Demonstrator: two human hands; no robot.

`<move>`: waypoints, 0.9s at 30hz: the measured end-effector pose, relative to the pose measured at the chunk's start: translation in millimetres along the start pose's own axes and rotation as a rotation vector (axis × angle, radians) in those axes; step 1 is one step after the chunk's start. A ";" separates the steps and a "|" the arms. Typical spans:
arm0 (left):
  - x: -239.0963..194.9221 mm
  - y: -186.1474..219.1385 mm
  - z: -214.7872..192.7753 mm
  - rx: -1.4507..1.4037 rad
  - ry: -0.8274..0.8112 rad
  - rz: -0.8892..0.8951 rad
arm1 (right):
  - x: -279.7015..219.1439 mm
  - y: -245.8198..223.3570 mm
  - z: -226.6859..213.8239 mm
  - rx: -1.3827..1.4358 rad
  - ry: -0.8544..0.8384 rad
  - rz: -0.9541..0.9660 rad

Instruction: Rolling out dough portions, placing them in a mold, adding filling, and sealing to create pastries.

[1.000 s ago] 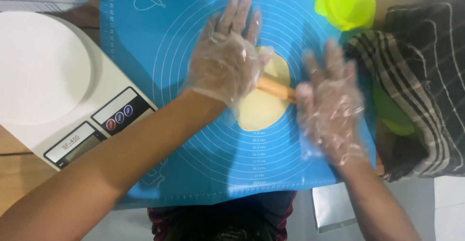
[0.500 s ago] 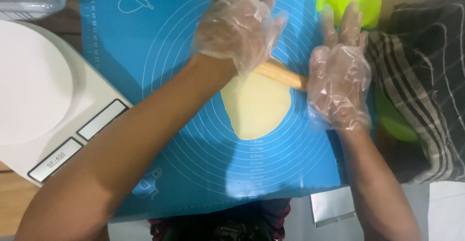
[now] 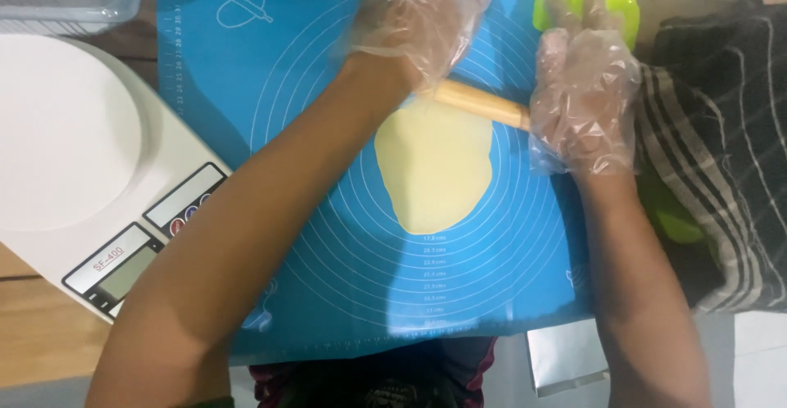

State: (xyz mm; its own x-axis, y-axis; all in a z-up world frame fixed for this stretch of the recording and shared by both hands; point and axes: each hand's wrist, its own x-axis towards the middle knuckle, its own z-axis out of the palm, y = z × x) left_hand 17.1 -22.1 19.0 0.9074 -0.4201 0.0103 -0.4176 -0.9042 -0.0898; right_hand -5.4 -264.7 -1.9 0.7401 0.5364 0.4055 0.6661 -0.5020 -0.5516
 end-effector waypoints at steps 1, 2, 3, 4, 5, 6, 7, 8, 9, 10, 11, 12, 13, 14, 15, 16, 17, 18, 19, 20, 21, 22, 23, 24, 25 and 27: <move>-6.1 0.6 -7.6 0.000 0.001 0.001 | 5.1 -14.5 -0.2 -0.313 -0.015 0.085; -12.5 1.3 -15.3 -0.001 0.003 0.002 | 10.1 -29.4 -0.5 -0.625 -0.030 0.171; -17.5 3.1 -19.7 0.003 0.008 0.006 | 12.3 -49.2 -1.3 -0.629 -0.024 0.173; -22.9 4.8 -24.2 -0.187 -0.067 -0.082 | 14.5 -69.3 -1.9 -0.352 -0.082 0.335; -28.2 6.2 -28.6 -0.378 -0.141 -0.172 | 17.4 -89.2 -2.4 -0.066 -0.144 0.481; -36.5 11.3 -24.8 -0.376 -0.135 -0.169 | 2.7 -86.7 -2.9 -0.069 -0.138 0.479; -45.2 15.7 -20.9 -0.352 -0.156 -0.163 | -11.3 -84.1 -2.6 -0.317 -0.230 0.363; -54.2 19.7 -16.6 -0.328 -0.176 -0.158 | -25.1 -81.7 -1.8 -0.564 -0.319 0.242; -64.4 22.7 -8.0 -0.326 -0.172 -0.162 | -32.3 -88.5 -1.2 -0.565 -0.317 0.235; -74.6 25.5 0.9 -0.300 -0.109 -0.096 | -39.4 -95.1 -0.1 -0.566 -0.291 0.196; -85.2 28.8 10.4 -0.275 -0.049 -0.029 | -47.2 -101.7 1.2 -0.565 -0.267 0.159; -88.8 27.5 0.6 -0.273 -0.048 -0.034 | -51.6 -107.4 2.0 -0.564 -0.267 0.154; -92.3 26.5 -9.0 -0.436 -0.149 -0.024 | -56.1 -112.8 2.7 -0.585 -0.297 0.139; -95.6 25.6 -18.3 -0.600 -0.251 -0.014 | -60.5 -118.0 3.3 -0.606 -0.327 0.124; -87.6 21.4 -24.8 -0.601 -0.249 -0.016 | -68.6 -121.3 4.3 -0.607 -0.327 0.122; -79.4 17.1 -31.3 -0.452 -0.393 0.123 | -76.5 -124.4 5.1 -0.661 -0.347 0.121; -70.6 12.5 -38.3 -0.299 -0.531 0.260 | -83.6 -127.0 5.4 -0.717 -0.365 0.118; -68.1 13.2 -38.0 -0.300 -0.527 0.257 | -91.8 -122.0 9.8 -0.719 -0.364 0.114; -64.9 14.5 -37.9 -0.236 -0.495 0.271 | -100.5 -117.0 13.8 -0.752 -0.322 0.076; -61.2 15.9 -37.9 -0.173 -0.462 0.285 | -109.1 -111.5 17.5 -0.784 -0.280 0.037; -58.0 18.2 -35.7 -0.172 -0.457 0.287 | -121.8 -106.1 16.2 -0.788 -0.278 0.038; -54.4 20.4 -33.5 -0.075 -0.408 0.310 | -134.4 -100.4 14.8 -0.778 -0.300 0.043; -51.0 22.6 -31.0 0.021 -0.360 0.332 | -147.2 -95.0 14.1 -0.767 -0.323 0.049; -47.6 24.8 -28.2 0.022 -0.357 0.335 | -150.5 -97.3 8.7 -0.769 -0.321 0.051; -45.3 26.0 -25.1 0.118 -0.311 0.353 | -153.3 -99.7 4.5 -0.695 -0.309 0.104; -40.7 27.4 -20.1 0.214 -0.265 0.369 | -152.7 -114.3 -11.9 -0.619 -0.299 0.155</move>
State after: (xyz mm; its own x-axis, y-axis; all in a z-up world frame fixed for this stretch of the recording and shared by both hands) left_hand -32.2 -31.4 36.1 0.6935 -0.6497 -0.3113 -0.7190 -0.6514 -0.2424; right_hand -193.4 -297.3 7.9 0.8328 0.5463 0.0895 0.5508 -0.8339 -0.0343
